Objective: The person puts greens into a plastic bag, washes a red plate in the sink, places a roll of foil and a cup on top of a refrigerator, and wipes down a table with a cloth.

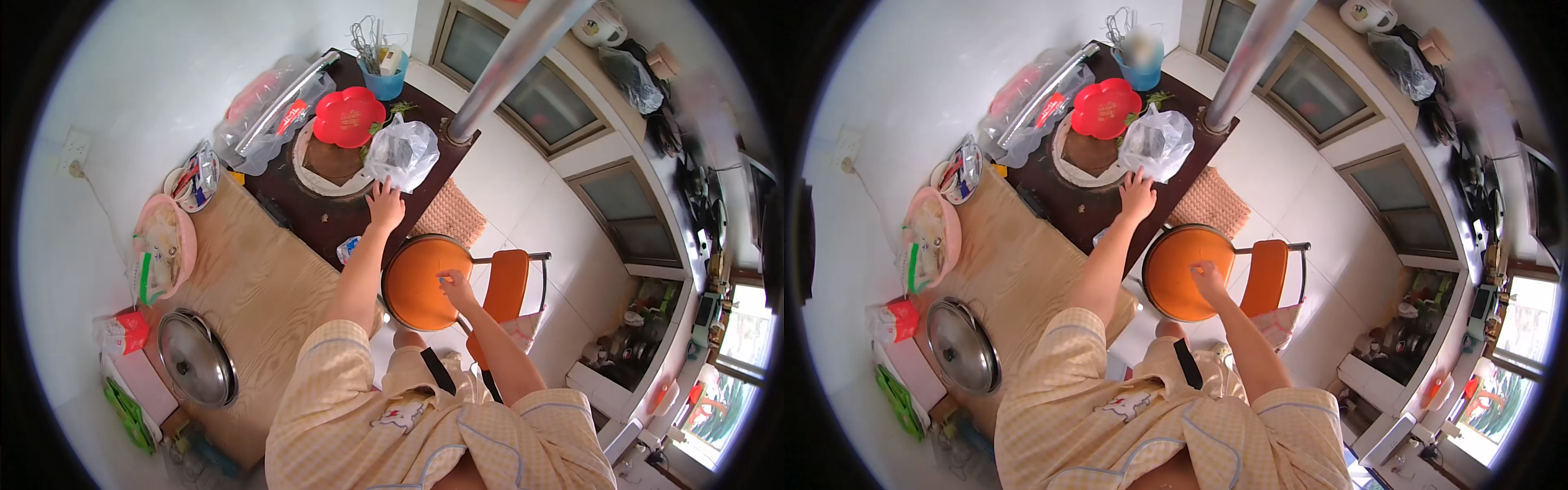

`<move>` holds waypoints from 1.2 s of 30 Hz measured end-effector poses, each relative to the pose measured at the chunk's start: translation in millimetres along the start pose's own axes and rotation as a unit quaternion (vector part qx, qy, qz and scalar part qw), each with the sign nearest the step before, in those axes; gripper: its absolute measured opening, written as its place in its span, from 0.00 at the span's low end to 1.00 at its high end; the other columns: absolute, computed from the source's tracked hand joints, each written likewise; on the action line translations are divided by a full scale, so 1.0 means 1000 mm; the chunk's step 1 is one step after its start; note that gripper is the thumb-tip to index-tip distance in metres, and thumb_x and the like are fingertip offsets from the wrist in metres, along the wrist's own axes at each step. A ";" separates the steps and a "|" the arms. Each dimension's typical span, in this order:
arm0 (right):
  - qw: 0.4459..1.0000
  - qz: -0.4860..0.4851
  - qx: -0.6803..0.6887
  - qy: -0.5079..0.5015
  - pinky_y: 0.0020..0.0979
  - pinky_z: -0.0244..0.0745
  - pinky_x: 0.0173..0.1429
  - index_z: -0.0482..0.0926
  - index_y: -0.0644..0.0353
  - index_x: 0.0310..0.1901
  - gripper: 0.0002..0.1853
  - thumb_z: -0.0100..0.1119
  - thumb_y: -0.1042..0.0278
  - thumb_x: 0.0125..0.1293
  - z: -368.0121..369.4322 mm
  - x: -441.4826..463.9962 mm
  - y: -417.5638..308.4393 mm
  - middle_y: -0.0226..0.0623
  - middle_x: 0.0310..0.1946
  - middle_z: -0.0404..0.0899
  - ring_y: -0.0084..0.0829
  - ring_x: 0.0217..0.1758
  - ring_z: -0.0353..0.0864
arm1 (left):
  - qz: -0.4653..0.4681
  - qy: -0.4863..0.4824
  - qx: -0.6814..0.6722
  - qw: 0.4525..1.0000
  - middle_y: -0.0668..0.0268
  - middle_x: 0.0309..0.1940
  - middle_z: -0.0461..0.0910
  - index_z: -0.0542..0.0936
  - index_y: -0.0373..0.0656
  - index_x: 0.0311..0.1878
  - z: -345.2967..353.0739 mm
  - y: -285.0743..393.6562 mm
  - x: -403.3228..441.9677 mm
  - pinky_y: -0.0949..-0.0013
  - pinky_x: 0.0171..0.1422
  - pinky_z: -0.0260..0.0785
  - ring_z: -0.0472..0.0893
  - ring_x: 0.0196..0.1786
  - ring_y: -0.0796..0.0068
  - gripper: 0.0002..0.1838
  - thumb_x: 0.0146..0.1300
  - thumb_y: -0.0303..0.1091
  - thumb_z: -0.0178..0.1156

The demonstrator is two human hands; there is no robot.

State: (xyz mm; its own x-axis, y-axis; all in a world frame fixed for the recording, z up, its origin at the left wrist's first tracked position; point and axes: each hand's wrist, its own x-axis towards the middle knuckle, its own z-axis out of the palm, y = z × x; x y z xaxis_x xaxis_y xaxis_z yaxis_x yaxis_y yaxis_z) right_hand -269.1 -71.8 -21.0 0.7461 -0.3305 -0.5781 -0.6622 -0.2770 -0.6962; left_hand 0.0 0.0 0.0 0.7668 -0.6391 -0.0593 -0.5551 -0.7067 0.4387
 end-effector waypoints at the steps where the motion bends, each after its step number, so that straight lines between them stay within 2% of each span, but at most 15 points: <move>1: 0.999 0.012 0.045 -0.014 0.31 0.74 0.36 0.51 0.52 0.59 0.28 0.51 0.62 0.60 -0.004 -0.007 -0.006 0.41 0.54 0.62 0.34 0.39 0.76 | -0.015 -0.011 -0.032 0.999 0.59 0.59 0.59 0.67 0.39 0.52 0.010 0.001 0.008 0.40 0.57 0.53 0.53 0.64 0.59 0.23 0.51 0.33 0.55; 6: 0.919 0.115 0.376 0.040 0.35 0.74 0.39 0.51 0.54 0.59 0.27 0.49 0.59 0.61 -0.023 -0.041 -0.053 0.41 0.54 0.63 0.37 0.40 0.75 | 0.173 0.123 -0.256 0.943 0.54 0.44 0.70 0.70 0.35 0.44 -0.007 0.054 -0.028 0.60 0.54 0.62 0.67 0.51 0.53 0.15 0.51 0.23 0.52; 11: 0.711 0.124 0.684 0.110 0.52 0.62 0.53 0.43 0.51 0.62 0.33 0.36 0.41 0.62 -0.066 -0.065 -0.061 0.45 0.58 0.57 0.48 0.55 0.63 | 0.296 0.039 -0.358 0.885 0.56 0.41 0.71 0.73 0.35 0.39 -0.037 0.133 -0.126 0.64 0.54 0.63 0.70 0.50 0.58 0.12 0.49 0.20 0.52; 13: 0.613 0.095 0.784 0.019 0.50 0.62 0.55 0.47 0.51 0.63 0.34 0.35 0.39 0.61 -0.068 -0.063 -0.033 0.43 0.56 0.60 0.45 0.55 0.63 | 0.351 -0.010 -0.365 0.862 0.57 0.41 0.71 0.74 0.35 0.39 -0.051 0.157 -0.163 0.63 0.54 0.63 0.70 0.50 0.58 0.12 0.48 0.20 0.52; 14: 0.519 -0.039 0.849 -0.092 0.44 0.63 0.55 0.56 0.54 0.59 0.30 0.37 0.43 0.62 -0.067 -0.071 -0.025 0.42 0.53 0.65 0.40 0.54 0.66 | 0.400 -0.047 -0.369 0.837 0.58 0.40 0.71 0.74 0.36 0.39 -0.054 0.166 -0.175 0.63 0.54 0.63 0.70 0.50 0.59 0.13 0.47 0.19 0.53; 15: 0.514 -0.053 0.852 -0.087 0.44 0.63 0.55 0.56 0.54 0.59 0.30 0.37 0.43 0.62 -0.066 -0.073 -0.020 0.42 0.53 0.65 0.40 0.54 0.66 | 0.413 -0.051 -0.365 0.833 0.58 0.40 0.71 0.74 0.36 0.39 -0.052 0.175 -0.184 0.63 0.54 0.63 0.70 0.50 0.59 0.13 0.47 0.19 0.53; 17: 0.828 -0.123 0.528 0.144 0.36 0.66 0.54 0.63 0.56 0.55 0.22 0.42 0.52 0.63 -0.062 -0.093 -0.007 0.40 0.48 0.69 0.36 0.52 0.68 | 0.480 -0.047 -0.355 0.800 0.60 0.39 0.70 0.73 0.37 0.38 -0.051 0.192 -0.211 0.61 0.54 0.63 0.70 0.49 0.60 0.14 0.45 0.19 0.54; 19: 0.641 -0.120 0.750 0.105 0.31 0.71 0.46 0.62 0.55 0.54 0.20 0.46 0.73 0.58 -0.077 -0.110 0.005 0.37 0.44 0.71 0.32 0.46 0.71 | 0.512 -0.026 -0.336 0.790 0.58 0.38 0.69 0.73 0.37 0.37 -0.041 0.206 -0.225 0.61 0.52 0.64 0.70 0.47 0.58 0.13 0.44 0.19 0.55; 21: 0.623 -0.132 0.735 0.232 0.31 0.72 0.43 0.61 0.55 0.54 0.23 0.45 0.78 0.55 -0.087 -0.153 -0.008 0.35 0.43 0.71 0.30 0.42 0.73 | 0.451 0.108 -0.249 0.850 0.58 0.41 0.69 0.73 0.38 0.40 -0.037 0.217 -0.248 0.62 0.52 0.63 0.69 0.48 0.57 0.15 0.44 0.19 0.55; 23: 0.621 -0.118 0.727 0.268 0.28 0.71 0.38 0.64 0.56 0.52 0.22 0.44 0.79 0.53 -0.105 -0.191 0.003 0.32 0.39 0.73 0.27 0.36 0.74 | 0.391 0.180 -0.162 0.888 0.53 0.47 0.64 0.68 0.36 0.49 -0.029 0.236 -0.259 0.56 0.56 0.56 0.63 0.52 0.52 0.23 0.45 0.24 0.58; 25: 0.724 -0.075 0.644 0.235 0.23 0.63 0.30 0.69 0.57 0.48 0.18 0.44 0.78 0.54 -0.124 -0.221 0.034 0.27 0.31 0.72 0.20 0.29 0.69 | 0.351 0.183 -0.141 0.907 0.53 0.53 0.59 0.63 0.37 0.54 -0.017 0.269 -0.267 0.55 0.58 0.53 0.59 0.55 0.53 0.31 0.43 0.27 0.62; 26: 0.713 -0.061 0.662 0.223 0.21 0.57 0.26 0.71 0.58 0.45 0.15 0.44 0.75 0.54 -0.123 -0.242 0.048 0.25 0.27 0.72 0.17 0.26 0.66 | 0.350 0.175 -0.139 0.910 0.53 0.53 0.59 0.63 0.37 0.54 -0.009 0.284 -0.280 0.55 0.58 0.53 0.59 0.55 0.53 0.31 0.43 0.27 0.62; 30: 0.755 -0.027 0.606 0.251 0.22 0.61 0.29 0.74 0.58 0.38 0.12 0.46 0.68 0.52 -0.130 -0.293 0.122 0.25 0.25 0.72 0.17 0.26 0.67 | 0.282 0.205 -0.141 0.927 0.53 0.57 0.54 0.59 0.41 0.57 0.023 0.352 -0.304 0.48 0.59 0.47 0.55 0.59 0.51 0.42 0.36 0.34 0.68; 33: 0.785 -0.118 0.557 0.244 0.26 0.64 0.46 0.70 0.62 0.45 0.16 0.42 0.65 0.57 -0.143 -0.330 0.182 0.31 0.39 0.73 0.24 0.43 0.70 | 0.239 0.201 -0.146 0.939 0.52 0.58 0.53 0.61 0.44 0.56 0.032 0.404 -0.326 0.48 0.59 0.45 0.54 0.60 0.50 0.45 0.29 0.36 0.71; 36: 0.733 -0.099 0.639 0.214 0.31 0.65 0.47 0.67 0.61 0.48 0.17 0.43 0.63 0.59 -0.170 -0.361 0.196 0.32 0.44 0.70 0.25 0.46 0.69 | 0.358 0.112 -0.169 0.911 0.56 0.57 0.58 0.70 0.51 0.51 0.053 0.428 -0.323 0.50 0.60 0.48 0.57 0.59 0.52 0.33 0.35 0.35 0.67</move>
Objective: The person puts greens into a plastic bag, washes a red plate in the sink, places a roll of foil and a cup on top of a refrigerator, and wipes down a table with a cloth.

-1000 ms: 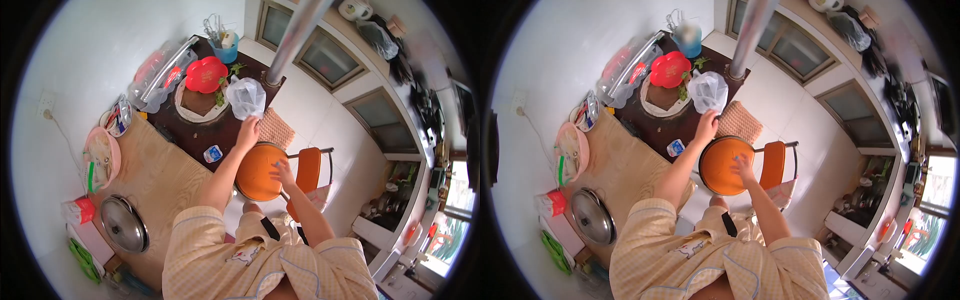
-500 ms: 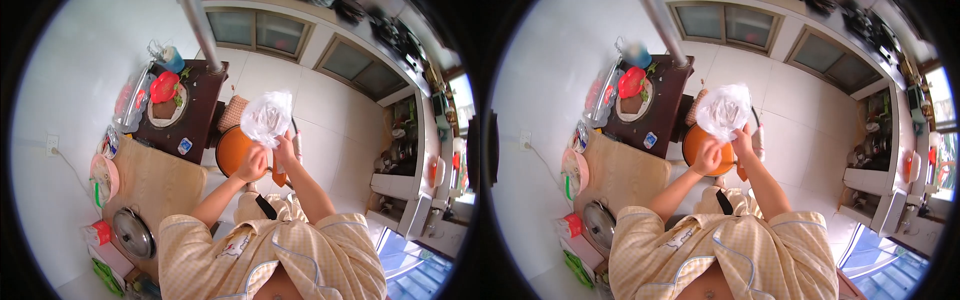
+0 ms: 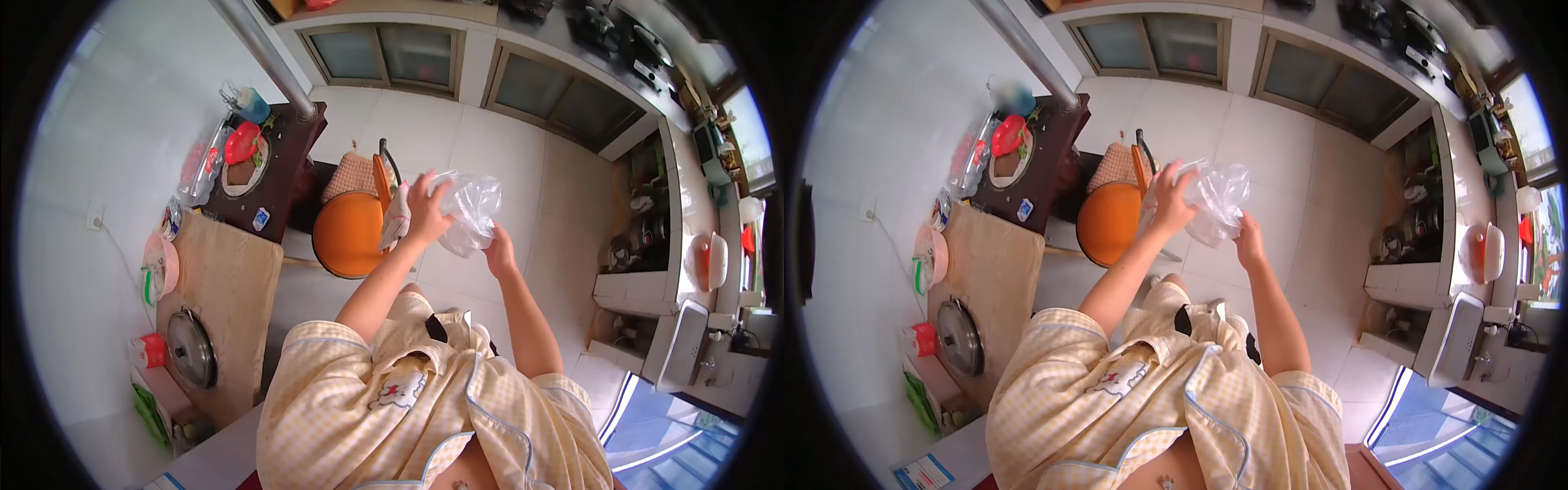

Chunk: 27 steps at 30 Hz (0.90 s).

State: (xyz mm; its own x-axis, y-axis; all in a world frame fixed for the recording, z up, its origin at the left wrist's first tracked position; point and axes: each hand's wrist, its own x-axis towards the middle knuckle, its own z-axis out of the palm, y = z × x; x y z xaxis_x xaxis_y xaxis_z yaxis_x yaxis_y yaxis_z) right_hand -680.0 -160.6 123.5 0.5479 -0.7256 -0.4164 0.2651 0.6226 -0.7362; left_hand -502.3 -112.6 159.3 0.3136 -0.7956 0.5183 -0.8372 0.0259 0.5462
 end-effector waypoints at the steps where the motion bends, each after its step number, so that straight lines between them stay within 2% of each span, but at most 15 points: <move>1: 1.000 -0.003 -0.001 -0.006 0.31 0.65 0.47 0.67 0.61 0.48 0.17 0.43 0.63 0.59 -0.001 0.003 -0.011 0.32 0.44 0.70 0.25 0.46 0.69 | 0.003 0.006 0.004 1.000 0.56 0.57 0.58 0.70 0.51 0.51 0.006 -0.002 0.003 0.50 0.60 0.48 0.57 0.59 0.52 0.33 0.35 0.35 0.67; 7: 0.992 0.007 -0.099 0.082 0.40 0.66 0.49 0.64 0.59 0.45 0.19 0.48 0.54 0.59 -0.007 0.043 -0.050 0.36 0.50 0.64 0.34 0.52 0.64 | 0.005 0.002 -0.085 0.996 0.59 0.57 0.61 0.72 0.50 0.50 0.024 -0.004 0.019 0.61 0.59 0.58 0.61 0.59 0.56 0.26 0.43 0.21 0.56; 9: 0.994 0.007 -0.111 0.023 0.42 0.63 0.51 0.64 0.55 0.47 0.20 0.50 0.52 0.58 -0.014 0.061 -0.061 0.36 0.53 0.60 0.33 0.56 0.61 | -0.061 0.029 -0.161 0.985 0.61 0.52 0.68 0.73 0.44 0.45 0.049 -0.036 0.018 0.64 0.54 0.64 0.69 0.52 0.62 0.19 0.48 0.19 0.51; 10: 0.993 0.008 -0.113 -0.024 0.43 0.61 0.53 0.62 0.54 0.48 0.21 0.51 0.52 0.58 -0.017 0.072 -0.067 0.36 0.54 0.59 0.35 0.57 0.60 | -0.212 -0.002 -0.342 0.916 0.62 0.50 0.69 0.73 0.43 0.45 0.048 -0.042 0.022 0.64 0.52 0.65 0.71 0.51 0.65 0.17 0.50 0.21 0.50; 11: 0.991 0.008 -0.115 -0.071 0.44 0.60 0.54 0.61 0.52 0.50 0.23 0.52 0.52 0.57 -0.020 0.085 -0.073 0.36 0.55 0.58 0.37 0.58 0.58 | -0.348 -0.031 -0.502 0.791 0.64 0.48 0.71 0.72 0.42 0.45 0.050 -0.047 0.028 0.65 0.51 0.67 0.73 0.49 0.68 0.15 0.53 0.22 0.50; 12: 0.991 0.049 -0.106 -0.067 0.42 0.62 0.53 0.59 0.51 0.54 0.24 0.52 0.57 0.58 -0.016 0.096 -0.084 0.37 0.56 0.55 0.37 0.57 0.60 | -0.347 -0.030 -0.505 0.789 0.64 0.48 0.71 0.72 0.42 0.45 0.057 -0.051 0.036 0.65 0.51 0.67 0.73 0.49 0.68 0.15 0.53 0.22 0.50; 14: 0.992 0.051 -0.102 -0.046 0.40 0.64 0.51 0.60 0.52 0.54 0.23 0.52 0.60 0.58 0.004 0.117 -0.103 0.38 0.56 0.55 0.37 0.56 0.62 | -0.447 0.019 -0.674 0.588 0.66 0.47 0.72 0.69 0.43 0.50 0.071 -0.062 0.053 0.66 0.47 0.69 0.73 0.48 0.72 0.16 0.56 0.28 0.48; 17: 0.994 0.046 -0.100 -0.012 0.32 0.71 0.42 0.66 0.56 0.52 0.19 0.51 0.69 0.57 0.027 0.170 -0.124 0.40 0.49 0.65 0.33 0.46 0.71 | -0.465 -0.079 -0.696 0.542 0.65 0.47 0.71 0.65 0.45 0.54 0.101 -0.090 0.090 0.66 0.46 0.70 0.73 0.47 0.72 0.19 0.58 0.33 0.47; 19: 0.929 -0.009 -0.362 -0.073 0.29 0.72 0.35 0.72 0.59 0.44 0.13 0.53 0.72 0.54 0.037 0.233 -0.133 0.38 0.35 0.74 0.28 0.34 0.75 | -0.466 -0.087 -0.697 0.538 0.64 0.47 0.71 0.64 0.44 0.55 0.114 -0.118 0.125 0.67 0.45 0.71 0.73 0.47 0.71 0.21 0.57 0.33 0.48; 20: 0.915 -0.072 -0.398 -0.009 0.27 0.72 0.31 0.76 0.62 0.35 0.08 0.54 0.72 0.52 0.040 0.258 -0.136 0.36 0.24 0.76 0.26 0.25 0.75 | -0.487 -0.068 -0.692 0.528 0.64 0.47 0.71 0.64 0.44 0.55 0.129 -0.146 0.130 0.67 0.46 0.71 0.74 0.46 0.71 0.20 0.57 0.33 0.48; 21: 0.913 -0.072 -0.402 -0.015 0.27 0.72 0.31 0.76 0.62 0.35 0.08 0.54 0.72 0.52 0.048 0.274 -0.145 0.36 0.24 0.76 0.26 0.25 0.75 | -0.508 -0.049 -0.686 0.519 0.64 0.47 0.71 0.64 0.44 0.55 0.133 -0.161 0.145 0.67 0.46 0.71 0.74 0.46 0.71 0.20 0.57 0.32 0.48; 23: 0.811 -0.208 -0.539 0.096 0.28 0.72 0.31 0.77 0.64 0.31 0.07 0.56 0.70 0.51 0.058 0.299 -0.160 0.39 0.22 0.76 0.29 0.24 0.76 | -0.534 0.003 -0.660 0.527 0.63 0.44 0.72 0.66 0.41 0.53 0.139 -0.189 0.163 0.68 0.45 0.71 0.74 0.44 0.71 0.18 0.58 0.31 0.46; 24: 0.810 -0.192 -0.547 0.087 0.31 0.73 0.36 0.74 0.63 0.40 0.16 0.60 0.65 0.50 0.055 0.317 -0.163 0.47 0.34 0.76 0.37 0.36 0.77 | -0.527 -0.007 -0.664 0.531 0.64 0.42 0.73 0.67 0.41 0.51 0.144 -0.214 0.162 0.68 0.45 0.71 0.75 0.43 0.71 0.17 0.57 0.30 0.46; 25: 0.811 -0.182 -0.551 0.078 0.31 0.73 0.36 0.74 0.63 0.40 0.16 0.60 0.65 0.50 0.052 0.328 -0.152 0.47 0.34 0.76 0.37 0.36 0.77 | -0.521 -0.015 -0.665 0.535 0.64 0.41 0.73 0.68 0.40 0.49 0.134 -0.216 0.165 0.68 0.45 0.71 0.75 0.42 0.71 0.16 0.57 0.30 0.46; 27: 0.816 -0.187 -0.521 0.164 0.38 0.72 0.44 0.66 0.56 0.53 0.29 0.62 0.58 0.48 0.066 0.354 -0.144 0.53 0.50 0.66 0.44 0.53 0.68 | -0.516 0.012 -0.679 0.521 0.65 0.37 0.75 0.70 0.39 0.45 0.130 -0.218 0.181 0.69 0.45 0.71 0.75 0.41 0.71 0.13 0.58 0.32 0.46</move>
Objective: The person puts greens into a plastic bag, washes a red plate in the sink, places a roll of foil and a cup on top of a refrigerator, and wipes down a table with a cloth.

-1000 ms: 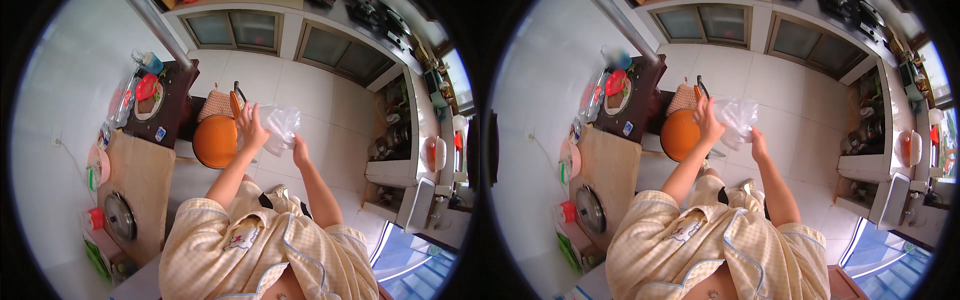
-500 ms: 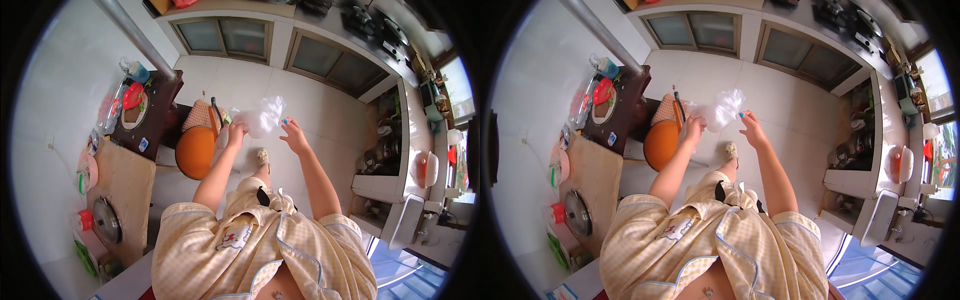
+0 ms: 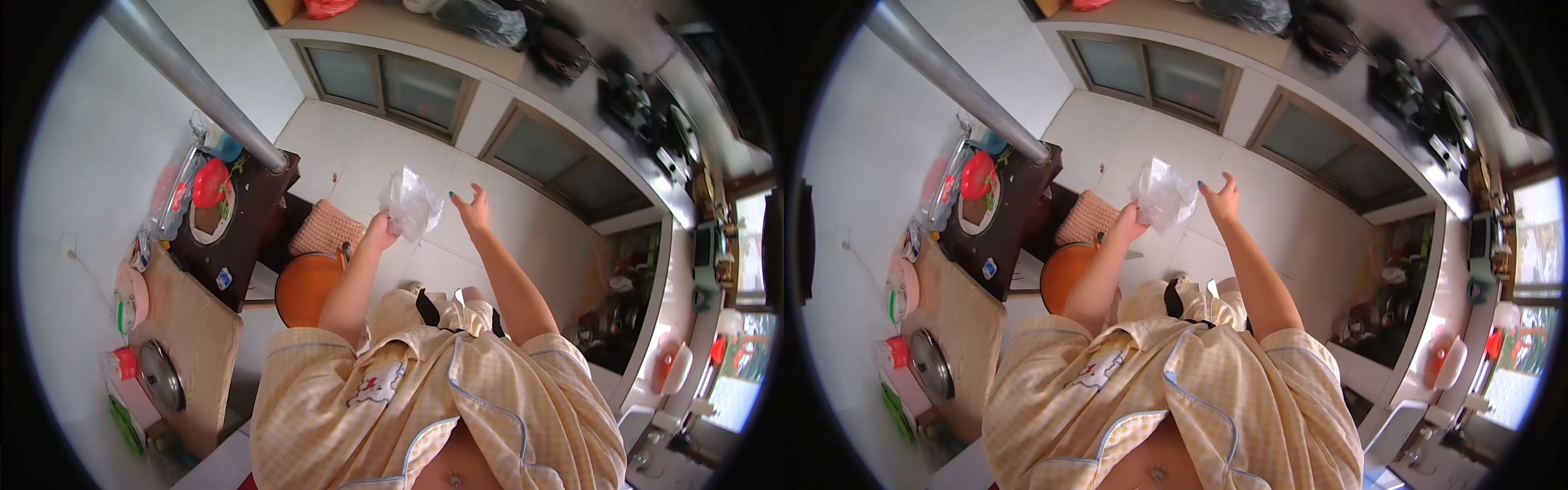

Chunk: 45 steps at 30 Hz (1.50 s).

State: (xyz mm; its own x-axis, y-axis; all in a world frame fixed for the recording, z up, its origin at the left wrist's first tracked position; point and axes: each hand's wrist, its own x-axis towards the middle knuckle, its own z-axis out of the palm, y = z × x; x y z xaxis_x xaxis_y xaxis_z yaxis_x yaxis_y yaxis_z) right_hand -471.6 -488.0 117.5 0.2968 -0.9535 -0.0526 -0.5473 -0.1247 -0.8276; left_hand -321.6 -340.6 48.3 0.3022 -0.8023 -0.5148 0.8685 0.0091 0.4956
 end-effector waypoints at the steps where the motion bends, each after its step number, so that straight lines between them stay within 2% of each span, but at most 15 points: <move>1: 0.982 0.135 0.029 -0.128 0.44 0.68 0.50 0.45 0.50 0.63 0.46 0.64 0.53 0.47 0.006 0.009 -0.009 0.55 0.60 0.51 0.46 0.61 0.57 | -0.012 0.012 -0.029 0.999 0.64 0.37 0.75 0.71 0.39 0.45 0.004 0.004 0.005 0.69 0.45 0.71 0.75 0.41 0.71 0.13 0.58 0.32 0.46; 8: 0.758 0.434 0.268 -0.407 0.45 0.68 0.52 0.23 0.54 0.62 0.54 0.62 0.60 0.51 0.051 0.062 -0.049 0.51 0.61 0.48 0.46 0.58 0.61 | -0.027 0.020 -0.016 0.999 0.62 0.43 0.74 0.69 0.39 0.50 0.023 0.048 0.035 0.68 0.49 0.71 0.76 0.44 0.72 0.18 0.58 0.37 0.48; 11: 0.714 0.292 0.434 -0.466 0.39 0.72 0.44 0.59 0.66 0.54 0.26 0.56 0.73 0.52 0.117 0.125 -0.003 0.43 0.45 0.69 0.38 0.46 0.72 | -0.030 0.009 -0.062 0.998 0.62 0.38 0.76 0.72 0.37 0.45 0.018 0.065 0.068 0.69 0.43 0.73 0.77 0.40 0.73 0.14 0.58 0.33 0.49; 16: 0.954 0.185 0.139 -0.189 0.32 0.68 0.29 0.72 0.65 0.33 0.17 0.62 0.64 0.43 0.137 0.239 -0.038 0.36 0.24 0.73 0.29 0.27 0.71 | 0.121 0.194 -0.037 0.973 0.61 0.30 0.76 0.75 0.36 0.34 0.010 0.121 0.134 0.70 0.30 0.69 0.76 0.30 0.70 0.10 0.51 0.31 0.56; 18: 0.977 0.117 0.107 -0.145 0.34 0.68 0.32 0.71 0.65 0.32 0.16 0.60 0.64 0.44 0.135 0.278 -0.051 0.40 0.25 0.74 0.34 0.28 0.72 | 0.070 0.502 0.108 0.855 0.57 0.34 0.75 0.73 0.33 0.38 0.044 0.147 0.143 0.66 0.36 0.69 0.75 0.34 0.65 0.17 0.47 0.35 0.60; 21: 0.986 -0.147 -0.052 -0.064 0.36 0.68 0.39 0.72 0.61 0.32 0.13 0.57 0.65 0.45 0.161 0.317 -0.063 0.46 0.30 0.73 0.41 0.33 0.73 | 0.315 0.529 0.331 0.715 0.52 0.45 0.71 0.65 0.32 0.49 0.044 0.152 0.201 0.63 0.51 0.64 0.71 0.48 0.63 0.32 0.47 0.45 0.62; 23: 0.972 -0.112 -0.018 -0.207 0.36 0.69 0.39 0.72 0.61 0.33 0.12 0.56 0.66 0.46 0.173 0.316 -0.097 0.45 0.32 0.72 0.40 0.34 0.73 | 0.326 0.398 0.334 0.790 0.54 0.48 0.70 0.63 0.35 0.54 0.087 0.173 0.210 0.65 0.54 0.62 0.68 0.53 0.63 0.34 0.49 0.49 0.61; 26: 0.763 0.108 0.335 -0.542 0.35 0.71 0.40 0.70 0.62 0.40 0.13 0.52 0.69 0.51 0.211 0.312 -0.125 0.43 0.36 0.72 0.36 0.37 0.73 | 0.176 0.288 0.245 0.909 0.57 0.51 0.68 0.59 0.40 0.58 0.136 0.218 0.204 0.65 0.53 0.64 0.68 0.55 0.64 0.36 0.50 0.50 0.59; 29: 0.591 0.254 0.431 -0.633 0.36 0.72 0.44 0.69 0.61 0.44 0.15 0.48 0.72 0.53 0.237 0.327 -0.151 0.40 0.38 0.74 0.34 0.42 0.74 | 0.135 0.070 0.040 0.988 0.60 0.52 0.67 0.58 0.44 0.60 0.085 0.242 0.231 0.63 0.52 0.66 0.70 0.53 0.66 0.36 0.51 0.49 0.59; 32: 0.618 0.318 0.417 -0.585 0.34 0.72 0.46 0.67 0.64 0.43 0.13 0.47 0.75 0.54 0.267 0.352 -0.172 0.41 0.38 0.73 0.35 0.42 0.74 | 0.097 -0.027 0.045 0.994 0.61 0.51 0.67 0.58 0.45 0.59 0.086 0.279 0.233 0.61 0.54 0.65 0.69 0.52 0.68 0.28 0.57 0.43 0.52; 33: 0.700 0.225 0.400 -0.547 0.34 0.72 0.46 0.67 0.64 0.44 0.14 0.48 0.74 0.54 0.264 0.355 -0.196 0.40 0.38 0.73 0.34 0.43 0.74 | 0.093 0.005 0.070 0.993 0.62 0.50 0.68 0.61 0.43 0.57 0.098 0.297 0.229 0.62 0.54 0.66 0.70 0.51 0.67 0.25 0.55 0.37 0.52; 38: 0.763 0.078 0.343 -0.541 0.33 0.71 0.42 0.67 0.61 0.45 0.17 0.54 0.67 0.53 0.351 0.408 -0.245 0.37 0.36 0.74 0.33 0.40 0.74 | 0.216 0.092 0.072 0.969 0.62 0.48 0.69 0.62 0.42 0.55 0.018 0.358 0.296 0.63 0.53 0.66 0.71 0.50 0.67 0.24 0.53 0.29 0.54; 40: 0.881 -0.277 -0.081 -0.375 0.29 0.71 0.42 0.68 0.60 0.46 0.19 0.56 0.66 0.52 0.379 0.430 -0.266 0.34 0.35 0.73 0.32 0.38 0.74 | 0.233 0.144 0.043 0.961 0.62 0.47 0.70 0.63 0.42 0.55 0.010 0.406 0.307 0.64 0.52 0.68 0.72 0.49 0.68 0.24 0.52 0.27 0.54; 41: 0.880 -0.318 -0.076 -0.344 0.32 0.71 0.38 0.68 0.59 0.48 0.20 0.55 0.61 0.54 0.399 0.435 -0.267 0.34 0.34 0.73 0.34 0.35 0.74 | 0.251 0.153 0.001 0.956 0.62 0.45 0.71 0.64 0.41 0.52 0.009 0.427 0.309 0.65 0.50 0.69 0.73 0.48 0.68 0.23 0.51 0.26 0.54; 45: 0.859 0.060 0.072 -0.504 0.39 0.73 0.36 0.67 0.57 0.50 0.20 0.47 0.57 0.59 0.444 0.436 -0.314 0.36 0.37 0.73 0.38 0.35 0.75 | 0.350 0.207 -0.015 0.913 0.64 0.36 0.75 0.69 0.41 0.44 -0.003 0.493 0.348 0.71 0.39 0.71 0.75 0.38 0.73 0.16 0.49 0.22 0.54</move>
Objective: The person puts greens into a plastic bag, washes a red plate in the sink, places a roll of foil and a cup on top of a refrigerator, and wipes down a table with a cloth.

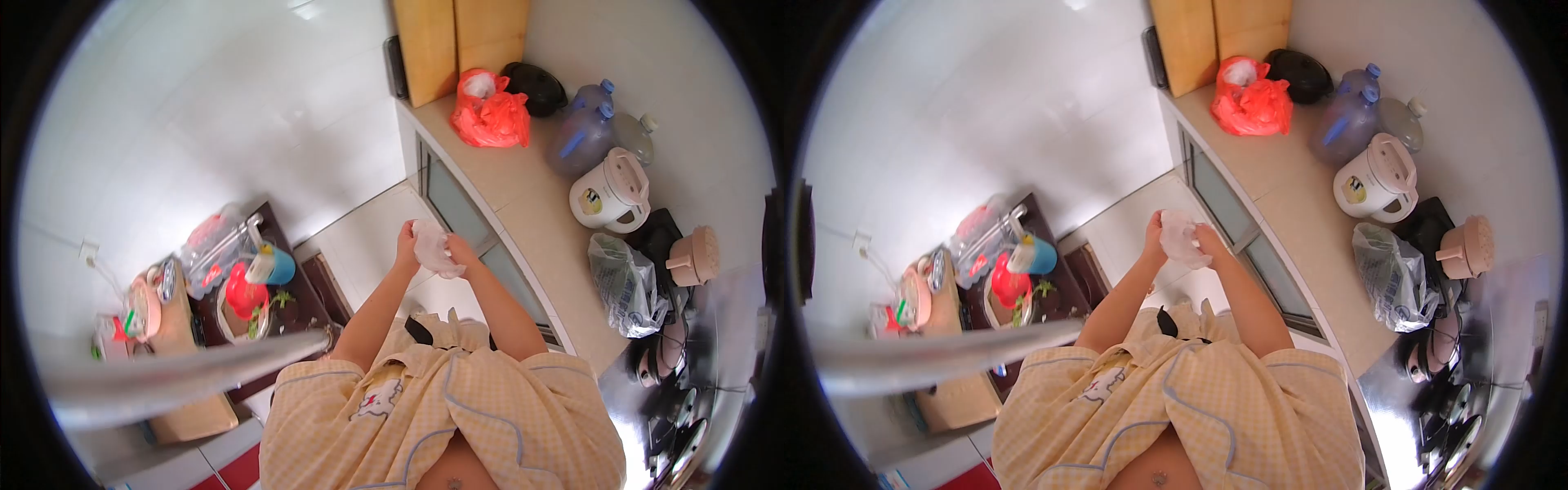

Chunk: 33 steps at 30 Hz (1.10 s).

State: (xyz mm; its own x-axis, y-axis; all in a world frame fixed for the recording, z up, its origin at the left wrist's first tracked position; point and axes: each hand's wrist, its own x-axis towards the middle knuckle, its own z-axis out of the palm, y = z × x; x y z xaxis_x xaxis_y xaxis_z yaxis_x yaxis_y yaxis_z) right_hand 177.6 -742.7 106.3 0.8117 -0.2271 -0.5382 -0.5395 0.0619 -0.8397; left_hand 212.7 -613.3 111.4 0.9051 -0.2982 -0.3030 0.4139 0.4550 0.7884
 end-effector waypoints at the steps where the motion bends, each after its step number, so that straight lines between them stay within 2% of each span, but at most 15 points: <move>1: 0.975 0.084 0.151 -0.138 0.42 0.73 0.35 0.67 0.57 0.50 0.19 0.44 0.56 0.61 0.002 -0.009 -0.020 0.37 0.40 0.73 0.40 0.37 0.75 | 0.061 0.008 0.052 0.997 0.63 0.35 0.75 0.71 0.42 0.41 0.000 0.000 0.013 0.69 0.38 0.70 0.75 0.37 0.71 0.15 0.47 0.21 0.55; 2: 0.902 0.159 0.298 -0.271 0.45 0.74 0.35 0.67 0.56 0.50 0.19 0.40 0.55 0.63 0.002 -0.011 -0.034 0.37 0.42 0.73 0.41 0.38 0.75 | 0.051 0.002 0.056 0.997 0.63 0.35 0.75 0.71 0.42 0.41 0.000 0.003 0.023 0.69 0.38 0.70 0.75 0.37 0.71 0.15 0.47 0.21 0.55; 3: 0.902 0.157 0.304 -0.264 0.45 0.74 0.35 0.67 0.56 0.50 0.19 0.40 0.55 0.63 -0.002 -0.004 -0.043 0.37 0.42 0.73 0.41 0.38 0.75 | 0.221 -0.022 0.280 0.934 0.64 0.34 0.75 0.72 0.45 0.39 0.002 0.010 0.032 0.64 0.42 0.67 0.74 0.38 0.68 0.15 0.44 0.21 0.55; 4: 0.903 0.173 0.301 -0.253 0.45 0.75 0.36 0.67 0.56 0.49 0.18 0.38 0.56 0.63 -0.007 0.006 -0.051 0.38 0.42 0.73 0.41 0.38 0.76 | 0.375 -0.046 0.478 0.793 0.64 0.33 0.75 0.73 0.48 0.36 0.005 0.016 0.042 0.59 0.46 0.64 0.72 0.40 0.65 0.16 0.42 0.20 0.56; 5: 0.903 0.189 0.299 -0.245 0.44 0.76 0.38 0.67 0.56 0.49 0.17 0.37 0.57 0.64 -0.014 0.018 -0.057 0.40 0.42 0.72 0.41 0.37 0.77 | 0.374 -0.053 0.479 0.792 0.64 0.33 0.75 0.73 0.48 0.36 0.007 0.023 0.054 0.59 0.46 0.64 0.72 0.40 0.65 0.16 0.42 0.20 0.56; 7: 0.906 0.134 0.322 -0.240 0.38 0.76 0.39 0.68 0.56 0.48 0.17 0.38 0.55 0.63 -0.030 0.074 -0.034 0.39 0.41 0.72 0.36 0.37 0.77 | 0.456 -0.148 0.610 0.631 0.67 0.31 0.74 0.76 0.49 0.29 0.016 0.035 0.074 0.52 0.52 0.54 0.70 0.42 0.63 0.13 0.37 0.23 0.57; 10: 0.930 0.173 0.285 -0.156 0.33 0.74 0.40 0.69 0.59 0.44 0.14 0.45 0.63 0.59 -0.053 0.103 -0.059 0.37 0.38 0.72 0.31 0.38 0.74 | 0.417 -0.289 0.635 0.583 0.71 0.32 0.75 0.76 0.51 0.29 0.030 0.051 0.110 0.54 0.53 0.51 0.69 0.45 0.66 0.10 0.40 0.26 0.58; 14: 0.906 0.053 0.407 -0.105 0.31 0.71 0.43 0.70 0.61 0.42 0.13 0.47 0.74 0.53 -0.067 0.163 -0.086 0.37 0.36 0.71 0.31 0.37 0.73 | 0.419 -0.363 0.601 0.575 0.71 0.33 0.74 0.77 0.50 0.29 0.059 0.079 0.163 0.55 0.54 0.51 0.69 0.46 0.66 0.07 0.44 0.28 0.58; 17: 0.921 -0.027 0.386 -0.039 0.29 0.70 0.45 0.69 0.62 0.41 0.16 0.47 0.82 0.46 -0.080 0.209 -0.119 0.36 0.34 0.71 0.31 0.36 0.72 | 0.415 -0.329 0.568 0.630 0.68 0.33 0.74 0.76 0.48 0.36 0.073 0.078 0.222 0.59 0.50 0.59 0.72 0.44 0.68 0.10 0.47 0.30 0.59; 19: 0.936 -0.091 0.338 0.023 0.28 0.69 0.45 0.69 0.62 0.39 0.16 0.46 0.83 0.44 -0.088 0.233 -0.150 0.37 0.34 0.70 0.30 0.36 0.72 | 0.167 -0.088 0.350 0.917 0.67 0.36 0.74 0.75 0.46 0.40 0.089 0.084 0.262 0.68 0.45 0.64 0.72 0.40 0.73 0.12 0.50 0.29 0.58; 21: 0.923 -0.098 0.371 0.039 0.28 0.69 0.45 0.69 0.62 0.38 0.15 0.46 0.84 0.44 -0.082 0.236 -0.185 0.37 0.33 0.70 0.30 0.36 0.72 | 0.223 -0.089 0.328 0.914 0.66 0.37 0.74 0.73 0.43 0.42 0.104 0.086 0.291 0.74 0.40 0.66 0.72 0.38 0.78 0.14 0.50 0.28 0.59; 23: 0.910 -0.103 0.397 0.060 0.28 0.69 0.44 0.69 0.62 0.37 0.14 0.45 0.84 0.44 -0.076 0.243 -0.194 0.37 0.33 0.70 0.30 0.36 0.72 | 0.111 -0.122 0.398 0.903 0.66 0.36 0.74 0.74 0.42 0.37 0.123 0.091 0.312 0.73 0.40 0.66 0.73 0.36 0.76 0.12 0.47 0.27 0.59; 28: 0.959 -0.206 0.080 0.177 0.26 0.70 0.40 0.69 0.59 0.44 0.16 0.47 0.79 0.50 -0.087 0.291 -0.194 0.35 0.38 0.71 0.27 0.42 0.71 | 0.170 -0.131 0.454 0.865 0.66 0.32 0.73 0.75 0.42 0.33 0.139 0.081 0.381 0.70 0.42 0.66 0.74 0.40 0.73 0.11 0.43 0.28 0.61; 31: 0.927 -0.073 0.352 0.111 0.25 0.70 0.39 0.70 0.60 0.45 0.16 0.48 0.77 0.52 -0.097 0.274 -0.239 0.34 0.39 0.72 0.25 0.42 0.71 | 0.268 -0.170 0.467 0.826 0.64 0.33 0.72 0.74 0.41 0.34 0.162 0.087 0.401 0.69 0.43 0.66 0.73 0.43 0.71 0.12 0.43 0.25 0.61; 33: 0.928 -0.103 0.324 0.151 0.27 0.71 0.39 0.70 0.60 0.46 0.17 0.50 0.77 0.51 -0.110 0.293 -0.235 0.34 0.36 0.73 0.27 0.39 0.73 | 0.301 -0.213 0.466 0.805 0.63 0.35 0.72 0.73 0.41 0.36 0.178 0.087 0.419 0.69 0.44 0.66 0.73 0.44 0.69 0.14 0.43 0.23 0.60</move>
State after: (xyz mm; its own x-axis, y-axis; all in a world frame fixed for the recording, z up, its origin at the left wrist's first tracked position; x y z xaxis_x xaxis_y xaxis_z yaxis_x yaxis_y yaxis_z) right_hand 517.5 -931.1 154.2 0.7294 -0.5555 -0.3992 -0.0519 0.5370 -0.8420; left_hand 610.5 -847.4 148.6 0.7170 -0.6097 0.3379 -0.5184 -0.1422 0.8433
